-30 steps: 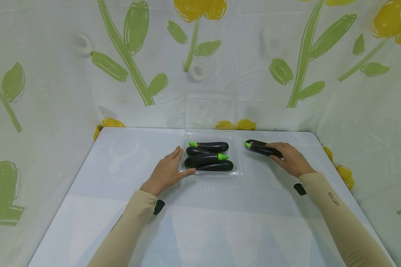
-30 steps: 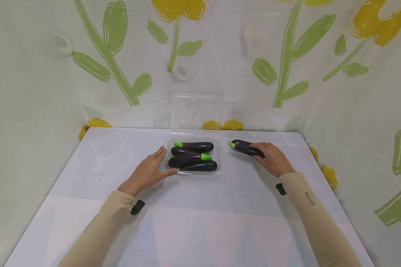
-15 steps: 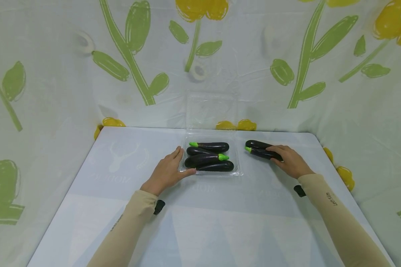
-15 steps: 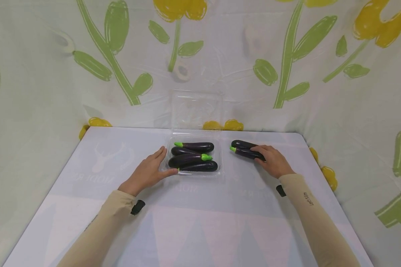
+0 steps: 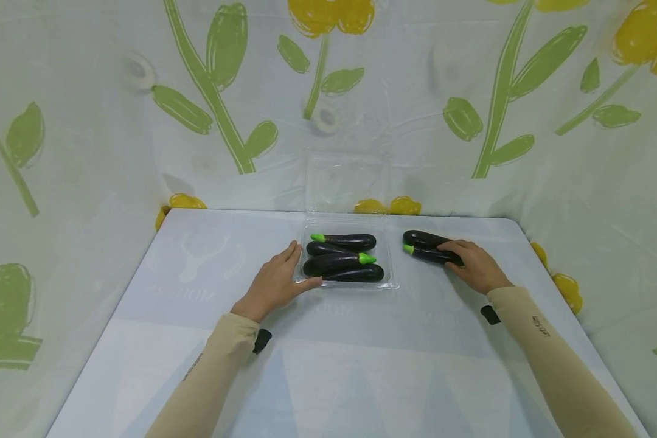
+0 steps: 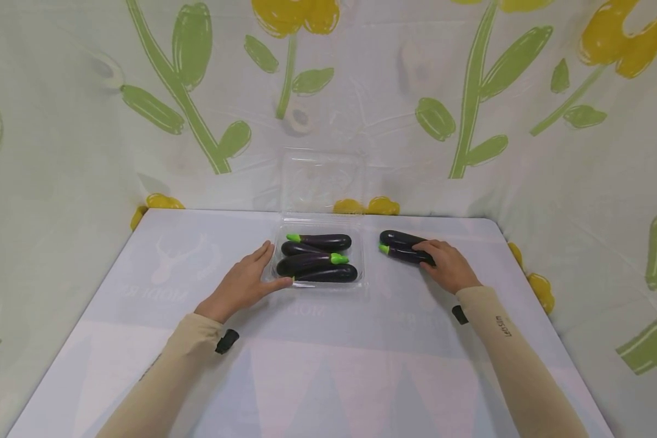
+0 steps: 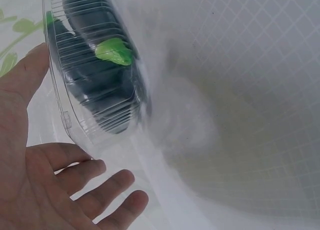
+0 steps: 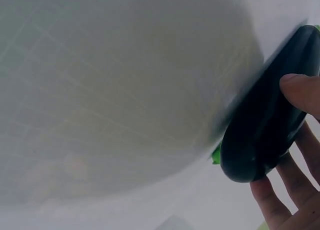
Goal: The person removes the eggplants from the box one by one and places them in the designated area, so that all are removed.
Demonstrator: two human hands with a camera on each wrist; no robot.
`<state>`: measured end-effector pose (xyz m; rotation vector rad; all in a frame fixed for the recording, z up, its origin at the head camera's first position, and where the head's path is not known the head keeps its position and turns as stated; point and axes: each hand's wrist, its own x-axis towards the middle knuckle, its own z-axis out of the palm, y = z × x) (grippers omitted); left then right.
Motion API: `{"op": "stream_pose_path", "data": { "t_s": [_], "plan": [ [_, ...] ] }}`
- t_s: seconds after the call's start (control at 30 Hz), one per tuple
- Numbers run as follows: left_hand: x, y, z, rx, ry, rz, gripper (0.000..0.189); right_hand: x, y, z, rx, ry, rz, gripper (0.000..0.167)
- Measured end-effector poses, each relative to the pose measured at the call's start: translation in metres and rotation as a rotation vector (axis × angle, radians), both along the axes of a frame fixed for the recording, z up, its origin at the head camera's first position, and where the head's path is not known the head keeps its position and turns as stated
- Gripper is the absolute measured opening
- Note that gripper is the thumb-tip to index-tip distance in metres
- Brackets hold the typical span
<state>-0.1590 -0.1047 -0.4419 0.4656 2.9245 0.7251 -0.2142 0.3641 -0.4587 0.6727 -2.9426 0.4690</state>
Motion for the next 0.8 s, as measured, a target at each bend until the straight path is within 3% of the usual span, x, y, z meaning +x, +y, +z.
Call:
{"op": "stream_pose_path", "data": {
  "t_s": [0.57, 0.8],
  "plan": [
    [-0.0009, 0.0002, -0.0007, 0.0, 0.013, -0.002, 0.102, 0.0012, 0.0016, 0.0001, -0.027, 0.012, -0.032, 0.047],
    [-0.0004, -0.0002, 0.0006, -0.001, -0.003, 0.001, 0.101, 0.0017, -0.0019, 0.0076, -0.032, -0.008, -0.056, 0.046]
  ]
}}
